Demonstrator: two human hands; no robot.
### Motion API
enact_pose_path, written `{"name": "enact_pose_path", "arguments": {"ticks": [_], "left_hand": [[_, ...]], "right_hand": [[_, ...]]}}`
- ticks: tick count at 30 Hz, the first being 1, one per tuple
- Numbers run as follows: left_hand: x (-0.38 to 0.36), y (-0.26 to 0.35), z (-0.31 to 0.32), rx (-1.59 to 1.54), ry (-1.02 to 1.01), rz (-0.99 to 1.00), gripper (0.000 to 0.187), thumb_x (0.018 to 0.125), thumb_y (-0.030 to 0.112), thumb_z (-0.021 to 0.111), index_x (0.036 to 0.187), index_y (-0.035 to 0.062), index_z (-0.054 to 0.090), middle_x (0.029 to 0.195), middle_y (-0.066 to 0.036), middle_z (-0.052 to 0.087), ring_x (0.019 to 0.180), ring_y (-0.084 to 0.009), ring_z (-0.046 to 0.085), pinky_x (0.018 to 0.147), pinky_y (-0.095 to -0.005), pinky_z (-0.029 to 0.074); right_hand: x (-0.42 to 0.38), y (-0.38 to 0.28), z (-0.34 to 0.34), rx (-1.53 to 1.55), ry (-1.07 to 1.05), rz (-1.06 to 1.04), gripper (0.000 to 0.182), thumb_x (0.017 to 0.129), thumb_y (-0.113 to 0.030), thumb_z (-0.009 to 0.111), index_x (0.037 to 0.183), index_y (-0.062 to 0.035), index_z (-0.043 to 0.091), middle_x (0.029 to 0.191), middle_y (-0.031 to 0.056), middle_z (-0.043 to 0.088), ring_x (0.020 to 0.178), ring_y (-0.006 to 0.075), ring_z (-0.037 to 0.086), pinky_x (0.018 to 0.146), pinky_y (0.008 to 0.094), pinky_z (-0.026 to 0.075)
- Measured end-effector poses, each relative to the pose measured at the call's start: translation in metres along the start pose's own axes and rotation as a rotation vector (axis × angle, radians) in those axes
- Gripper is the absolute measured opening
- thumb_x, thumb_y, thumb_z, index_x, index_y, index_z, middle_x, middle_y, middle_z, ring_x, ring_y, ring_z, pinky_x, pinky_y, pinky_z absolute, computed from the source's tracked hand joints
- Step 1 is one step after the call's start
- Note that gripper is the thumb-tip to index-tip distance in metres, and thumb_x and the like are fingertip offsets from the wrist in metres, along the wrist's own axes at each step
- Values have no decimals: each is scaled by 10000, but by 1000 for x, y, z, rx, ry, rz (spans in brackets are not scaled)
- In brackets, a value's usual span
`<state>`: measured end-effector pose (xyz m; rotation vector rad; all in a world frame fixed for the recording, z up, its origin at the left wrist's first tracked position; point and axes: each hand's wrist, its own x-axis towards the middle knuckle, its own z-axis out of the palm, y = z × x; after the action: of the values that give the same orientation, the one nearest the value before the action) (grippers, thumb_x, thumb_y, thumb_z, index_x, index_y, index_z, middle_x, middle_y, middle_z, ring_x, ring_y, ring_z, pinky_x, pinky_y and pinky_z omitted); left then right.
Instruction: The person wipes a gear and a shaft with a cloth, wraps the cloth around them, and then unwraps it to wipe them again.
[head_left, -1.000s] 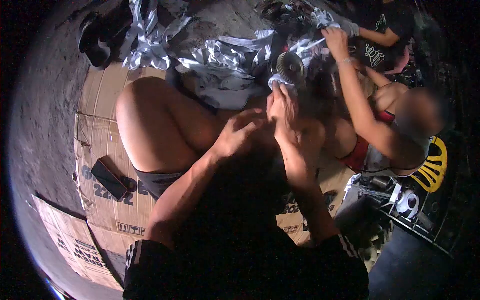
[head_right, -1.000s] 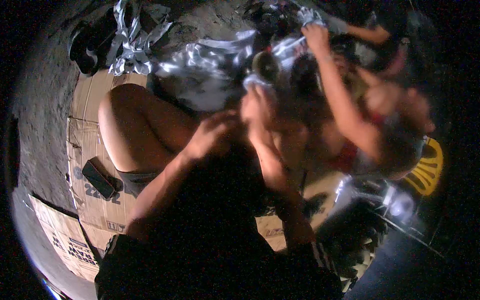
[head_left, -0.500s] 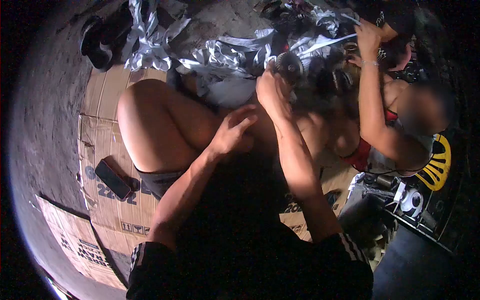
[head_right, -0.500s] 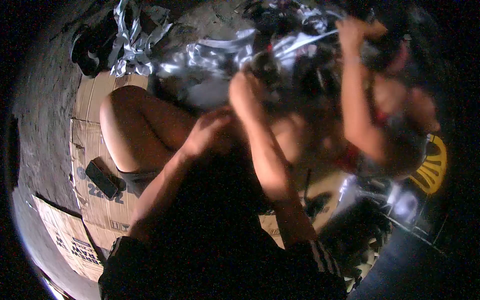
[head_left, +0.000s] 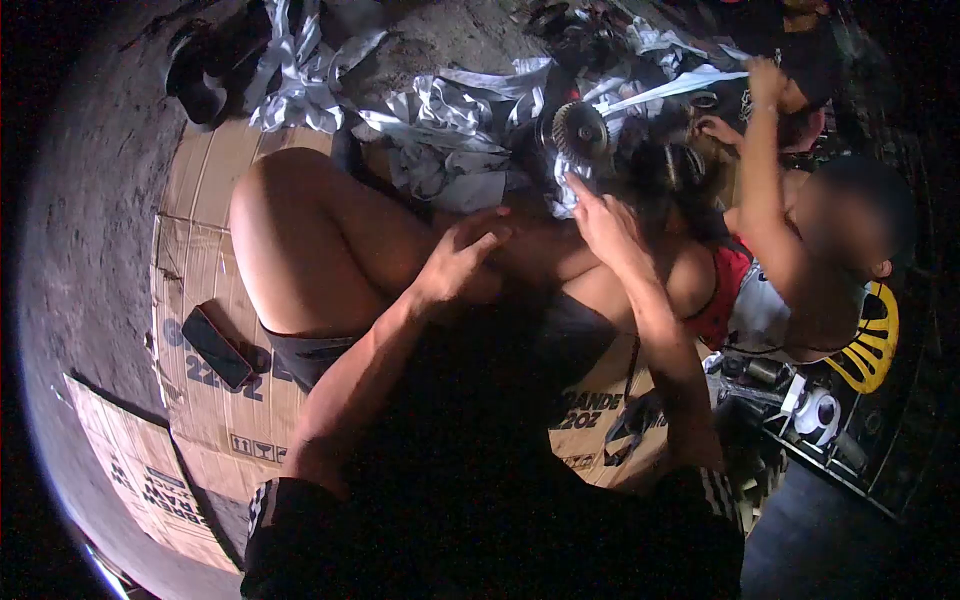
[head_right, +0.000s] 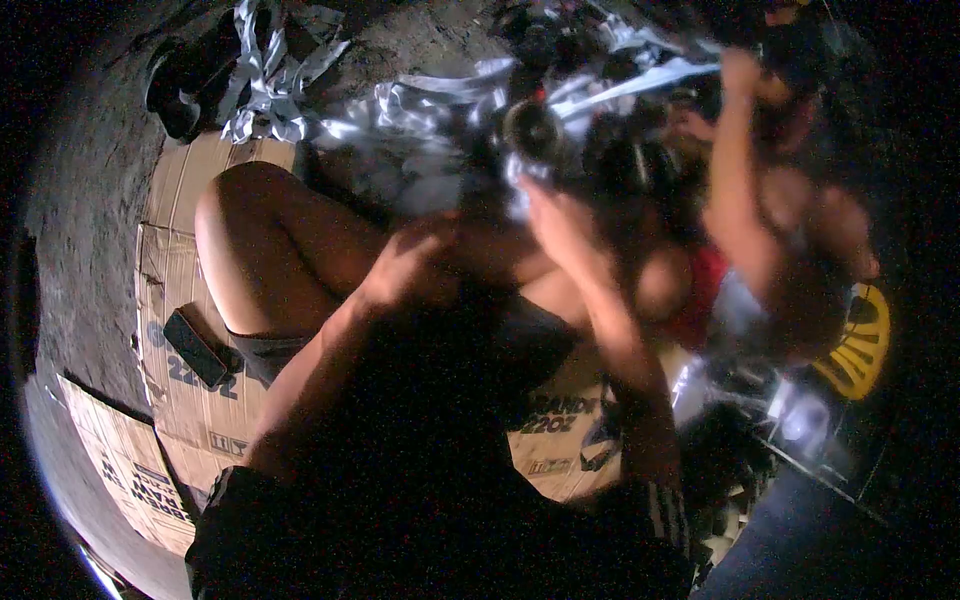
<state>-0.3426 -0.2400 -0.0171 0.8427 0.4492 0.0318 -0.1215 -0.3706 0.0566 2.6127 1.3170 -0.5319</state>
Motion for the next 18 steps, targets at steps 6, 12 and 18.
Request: {"name": "enact_pose_path", "arguments": {"ticks": [6, 12, 18], "left_hand": [[3, -8, -1, -2, -14, 6, 517, 986, 255, 577, 1415, -17, 483, 1344, -160, 594, 1257, -240, 533, 1091, -363, 381], [-3, 0, 0, 99, -6, 107, 413, 957, 226, 559, 1295, -11, 551, 1223, -123, 607, 1093, -214, 543, 940, -366, 434], [14, -40, -13, 413, -56, 372, 476, 989, 223, 562, 1391, -27, 507, 1378, -147, 567, 1285, -229, 501, 1092, -353, 384]], "right_hand": [[-3, 18, 1, 91, 4, 34, 469, 946, -212, 544, 1414, -237, 531, 881, 256, 674, 846, 469, 637, 785, 566, 492], [-5, 24, 18, 174, 88, 86, 461, 959, -183, 520, 1419, -186, 527, 937, 272, 663, 845, 460, 643, 761, 546, 495], [7, 39, 32, 472, 170, 24, 470, 958, -34, 510, 1427, -63, 508, 1272, 245, 614, 1135, 338, 625, 995, 386, 468]]}}
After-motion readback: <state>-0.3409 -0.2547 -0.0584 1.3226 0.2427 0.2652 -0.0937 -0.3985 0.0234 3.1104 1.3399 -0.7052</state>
